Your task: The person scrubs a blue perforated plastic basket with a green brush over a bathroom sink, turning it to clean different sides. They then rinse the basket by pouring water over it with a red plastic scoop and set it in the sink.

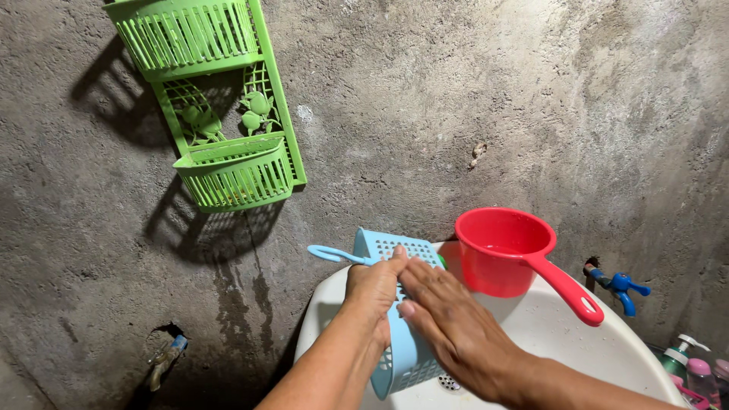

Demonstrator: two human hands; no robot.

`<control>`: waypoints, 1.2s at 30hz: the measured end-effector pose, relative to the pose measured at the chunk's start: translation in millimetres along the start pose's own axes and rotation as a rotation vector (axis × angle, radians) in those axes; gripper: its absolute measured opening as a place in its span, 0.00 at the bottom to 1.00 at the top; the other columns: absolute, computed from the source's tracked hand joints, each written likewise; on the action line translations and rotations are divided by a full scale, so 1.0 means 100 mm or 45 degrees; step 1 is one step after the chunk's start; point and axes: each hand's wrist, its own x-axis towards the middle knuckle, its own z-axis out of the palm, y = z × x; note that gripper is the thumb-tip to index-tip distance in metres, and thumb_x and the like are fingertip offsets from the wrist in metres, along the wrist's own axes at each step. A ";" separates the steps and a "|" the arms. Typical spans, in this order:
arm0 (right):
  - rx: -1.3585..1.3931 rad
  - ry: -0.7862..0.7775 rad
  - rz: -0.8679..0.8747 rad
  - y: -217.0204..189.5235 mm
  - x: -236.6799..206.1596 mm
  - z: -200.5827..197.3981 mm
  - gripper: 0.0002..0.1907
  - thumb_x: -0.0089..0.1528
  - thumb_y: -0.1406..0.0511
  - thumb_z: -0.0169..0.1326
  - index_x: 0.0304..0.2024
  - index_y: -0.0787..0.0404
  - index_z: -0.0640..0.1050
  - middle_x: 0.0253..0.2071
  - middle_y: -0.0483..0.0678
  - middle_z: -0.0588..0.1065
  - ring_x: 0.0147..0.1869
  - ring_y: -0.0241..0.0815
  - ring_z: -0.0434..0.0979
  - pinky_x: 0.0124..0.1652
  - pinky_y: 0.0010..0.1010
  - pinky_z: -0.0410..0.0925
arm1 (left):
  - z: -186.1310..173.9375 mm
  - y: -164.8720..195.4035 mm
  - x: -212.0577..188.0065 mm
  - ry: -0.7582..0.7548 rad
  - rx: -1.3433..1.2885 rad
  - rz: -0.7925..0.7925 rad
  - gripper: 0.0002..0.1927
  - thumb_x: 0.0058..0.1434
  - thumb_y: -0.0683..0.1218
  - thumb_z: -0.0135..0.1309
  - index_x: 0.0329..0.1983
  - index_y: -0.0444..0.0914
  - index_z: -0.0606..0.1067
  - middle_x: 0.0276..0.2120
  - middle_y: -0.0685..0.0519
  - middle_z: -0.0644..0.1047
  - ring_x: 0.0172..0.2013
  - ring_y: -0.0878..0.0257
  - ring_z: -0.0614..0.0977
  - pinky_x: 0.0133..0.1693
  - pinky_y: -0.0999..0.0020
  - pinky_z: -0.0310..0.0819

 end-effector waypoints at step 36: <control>-0.019 -0.035 -0.237 -0.15 -0.07 0.05 0.32 0.72 0.55 0.38 0.75 0.62 0.56 0.78 0.58 0.54 0.82 0.54 0.49 0.73 0.47 0.43 | -0.12 0.11 0.01 -0.030 0.035 -0.137 0.37 0.66 0.71 0.41 0.46 0.33 0.78 0.38 0.41 0.83 0.36 0.52 0.85 0.36 0.55 0.81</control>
